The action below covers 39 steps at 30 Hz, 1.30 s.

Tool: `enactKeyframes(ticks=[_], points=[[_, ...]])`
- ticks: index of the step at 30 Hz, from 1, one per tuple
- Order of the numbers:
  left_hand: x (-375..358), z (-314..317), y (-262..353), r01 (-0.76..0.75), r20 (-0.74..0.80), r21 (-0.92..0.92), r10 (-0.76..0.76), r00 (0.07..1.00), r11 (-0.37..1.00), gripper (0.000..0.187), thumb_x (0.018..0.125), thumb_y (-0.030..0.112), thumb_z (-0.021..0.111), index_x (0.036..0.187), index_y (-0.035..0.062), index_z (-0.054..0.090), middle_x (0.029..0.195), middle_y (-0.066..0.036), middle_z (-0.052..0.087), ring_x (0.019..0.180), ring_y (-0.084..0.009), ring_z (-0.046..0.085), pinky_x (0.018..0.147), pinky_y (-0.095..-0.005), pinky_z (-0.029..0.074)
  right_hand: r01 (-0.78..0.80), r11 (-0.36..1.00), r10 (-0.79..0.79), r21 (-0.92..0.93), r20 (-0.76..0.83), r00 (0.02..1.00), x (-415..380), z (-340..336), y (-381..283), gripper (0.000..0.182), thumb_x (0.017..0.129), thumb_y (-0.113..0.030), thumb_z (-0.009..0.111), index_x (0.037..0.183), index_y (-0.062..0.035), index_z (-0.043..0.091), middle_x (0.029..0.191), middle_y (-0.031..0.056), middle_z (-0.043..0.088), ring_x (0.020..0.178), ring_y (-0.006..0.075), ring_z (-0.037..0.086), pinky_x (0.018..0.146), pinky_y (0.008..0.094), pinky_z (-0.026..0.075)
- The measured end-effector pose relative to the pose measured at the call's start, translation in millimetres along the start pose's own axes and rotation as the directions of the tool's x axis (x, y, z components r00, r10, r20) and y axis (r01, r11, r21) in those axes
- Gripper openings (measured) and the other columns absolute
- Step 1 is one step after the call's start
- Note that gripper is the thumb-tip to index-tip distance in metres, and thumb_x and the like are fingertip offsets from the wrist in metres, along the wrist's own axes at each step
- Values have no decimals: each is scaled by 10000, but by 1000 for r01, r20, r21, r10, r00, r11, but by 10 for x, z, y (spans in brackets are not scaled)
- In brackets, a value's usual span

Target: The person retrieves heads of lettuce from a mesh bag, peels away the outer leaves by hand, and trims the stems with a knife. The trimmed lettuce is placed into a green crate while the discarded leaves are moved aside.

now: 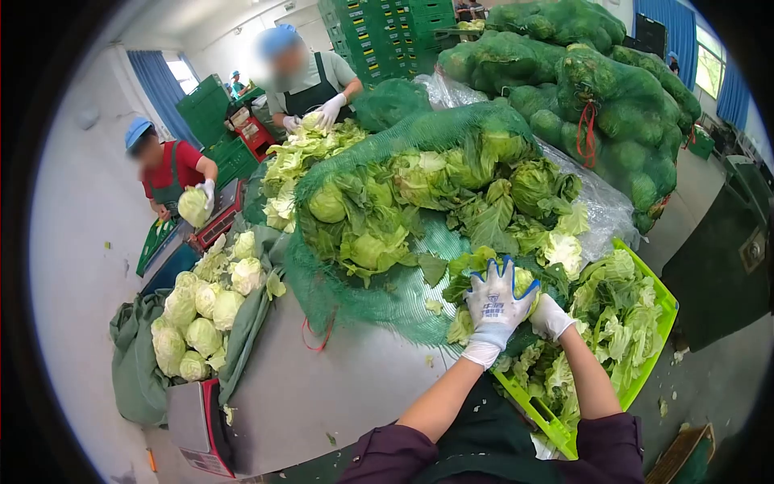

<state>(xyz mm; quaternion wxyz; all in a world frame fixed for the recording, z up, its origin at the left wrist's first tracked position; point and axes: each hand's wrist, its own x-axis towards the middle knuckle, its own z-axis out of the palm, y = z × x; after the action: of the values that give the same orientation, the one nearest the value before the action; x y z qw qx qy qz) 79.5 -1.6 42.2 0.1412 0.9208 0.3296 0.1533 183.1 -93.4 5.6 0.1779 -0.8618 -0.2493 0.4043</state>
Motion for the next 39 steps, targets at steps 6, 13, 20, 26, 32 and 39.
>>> enactKeyframes(ticks=[6, 13, 20, 26, 32, 39], points=[[-55, -2, -427, -126, -102, -287, 101, 990, 950, 715, 745, 563, 652, 1296, 126, 525, 1239, -179, 545, 1103, -411, 522, 944, -490, 411, 182, 950, -299, -254, -576, 760, 122, 653, 282, 121, 786, -22, 527, 875, 54, 557, 756, 282, 627, 724, 418, 637, 670, 464, 518], [-57, 89, -486, -101, -217, -331, 28, 976, 938, 690, 771, 516, 659, 1306, 104, 518, 1243, -217, 539, 1158, -363, 505, 1014, -445, 353, 100, 991, -129, -89, -445, 886, 261, 478, 151, 205, 650, -28, 696, 826, 54, 629, 771, 267, 647, 750, 380, 657, 682, 423, 529], [-295, 104, -684, -254, -270, -590, 109, 957, 767, 613, 735, 327, 760, 1260, 79, 560, 1236, -193, 519, 1147, -344, 492, 1013, -405, 370, 412, 896, -301, 166, -455, 838, 243, 691, 220, 247, 811, -186, 611, 973, -7, 662, 801, 255, 647, 782, 376, 648, 701, 415, 515], [-137, -79, -698, -135, -144, -971, -31, 989, 198, 533, 788, 105, 706, 1273, 5, 509, 1205, -137, 519, 1118, -238, 502, 992, -336, 384, 223, 968, -244, -117, -651, 719, -468, 486, -164, 660, 815, -4, 474, 1434, -169, 317, 808, 229, 636, 721, 405, 621, 650, 473, 488], [255, 205, -412, -202, -122, -872, 201, 972, 446, 556, 844, 132, 663, 1355, 49, 460, 1266, -92, 498, 1124, -155, 492, 905, -262, 453, 291, 922, -380, -253, -730, 568, -318, 343, 1, 634, 813, 18, 430, 1427, -64, 292, 821, 232, 630, 691, 385, 625, 607, 458, 484], [60, 484, -177, -64, -121, -550, -4, 993, 833, 541, 819, 376, 661, 1306, 184, 527, 1300, -254, 454, 1228, -395, 416, 1017, -458, 350, 268, 937, -348, -222, -627, 697, -2, 84, 285, 489, 818, -19, 423, 1301, -85, 465, 767, 240, 630, 703, 403, 622, 658, 474, 498]])
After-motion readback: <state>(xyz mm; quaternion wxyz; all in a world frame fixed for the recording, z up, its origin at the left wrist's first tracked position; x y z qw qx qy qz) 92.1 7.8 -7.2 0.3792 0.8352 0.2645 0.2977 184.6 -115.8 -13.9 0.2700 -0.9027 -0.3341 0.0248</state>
